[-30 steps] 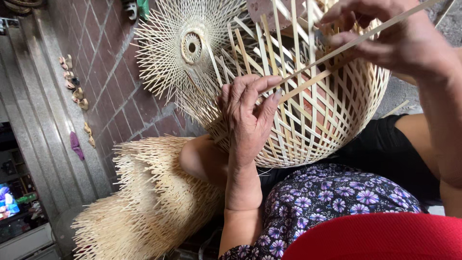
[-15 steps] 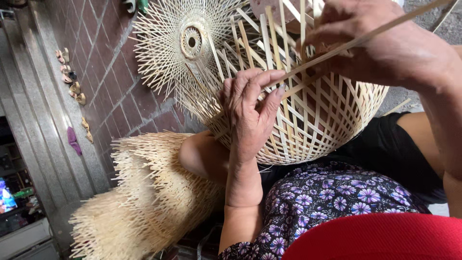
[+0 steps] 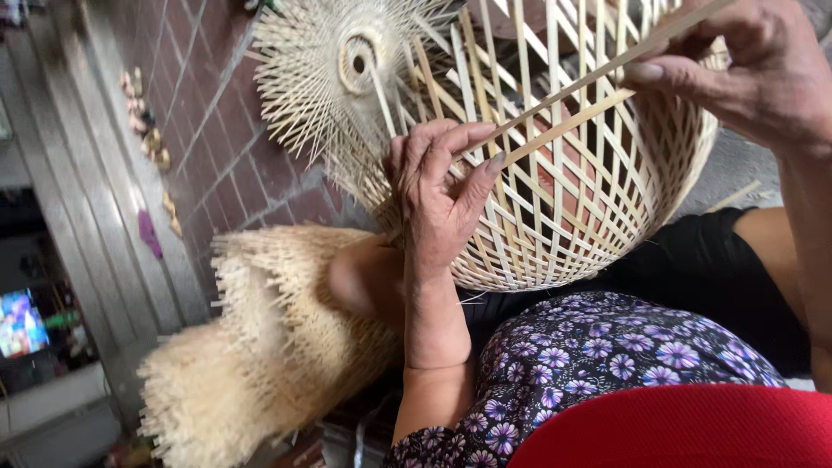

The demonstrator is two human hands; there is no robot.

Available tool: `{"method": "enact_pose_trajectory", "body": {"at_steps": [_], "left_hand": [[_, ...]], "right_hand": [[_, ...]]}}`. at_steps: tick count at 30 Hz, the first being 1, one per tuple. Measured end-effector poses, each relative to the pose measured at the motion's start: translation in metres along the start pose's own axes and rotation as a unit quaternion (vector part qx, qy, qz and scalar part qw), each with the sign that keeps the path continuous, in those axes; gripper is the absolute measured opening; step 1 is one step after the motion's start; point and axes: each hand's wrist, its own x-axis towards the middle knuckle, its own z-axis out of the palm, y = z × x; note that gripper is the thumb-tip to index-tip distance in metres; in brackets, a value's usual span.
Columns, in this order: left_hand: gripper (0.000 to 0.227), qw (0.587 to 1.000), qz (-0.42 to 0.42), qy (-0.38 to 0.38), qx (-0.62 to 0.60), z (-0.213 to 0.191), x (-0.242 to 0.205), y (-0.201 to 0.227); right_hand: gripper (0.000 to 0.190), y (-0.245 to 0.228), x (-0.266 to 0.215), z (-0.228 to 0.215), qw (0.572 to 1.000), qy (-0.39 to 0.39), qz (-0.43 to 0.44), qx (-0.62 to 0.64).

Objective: The person weaves bamboo strips by hand into the rim of a large round basket structure, threading them through existing loops to secure the weave.

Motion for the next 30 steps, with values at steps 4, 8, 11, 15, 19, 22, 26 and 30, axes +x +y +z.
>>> {"method": "enact_pose_trajectory", "body": {"at_steps": [4, 8, 11, 15, 19, 22, 26, 30], "left_hand": [[0.034, 1.0, 0.008, 0.014, -0.017, -0.006, -0.001, -0.032], [0.03, 0.998, -0.013, 0.033, -0.059, -0.029, -0.016, -0.061], [0.029, 0.993, -0.028, 0.043, -0.109, -0.039, -0.027, -0.085], [0.027, 0.994, -0.009, 0.059, -0.095, -0.036, -0.042, -0.105], [0.033, 0.993, -0.002, 0.047, -0.11, -0.027, -0.047, -0.112], [0.035, 0.988, -0.021, 0.038, -0.147, -0.022, -0.045, -0.11], [0.033, 0.997, -0.007, 0.061, -0.055, -0.026, -0.044, -0.109], [0.034, 0.998, -0.013, 0.056, -0.036, -0.029, -0.043, -0.097]], "right_hand": [[0.017, -0.005, 0.009, 0.018, 0.992, -0.011, -0.046, 0.114], [0.025, -0.019, 0.012, 0.045, 0.997, -0.02, -0.072, -0.015], [0.028, -0.026, 0.012, 0.063, 0.998, -0.028, -0.049, -0.037], [0.022, -0.026, 0.0, 0.08, 0.998, -0.031, -0.038, -0.039], [0.021, -0.009, -0.002, 0.079, 0.999, -0.045, -0.01, 0.011], [0.02, -0.005, -0.012, 0.076, 0.998, -0.014, -0.026, -0.058], [0.024, -0.011, -0.022, 0.083, 0.998, 0.043, -0.001, -0.041], [0.015, -0.014, -0.028, 0.085, 0.997, 0.06, -0.024, -0.04]]}}
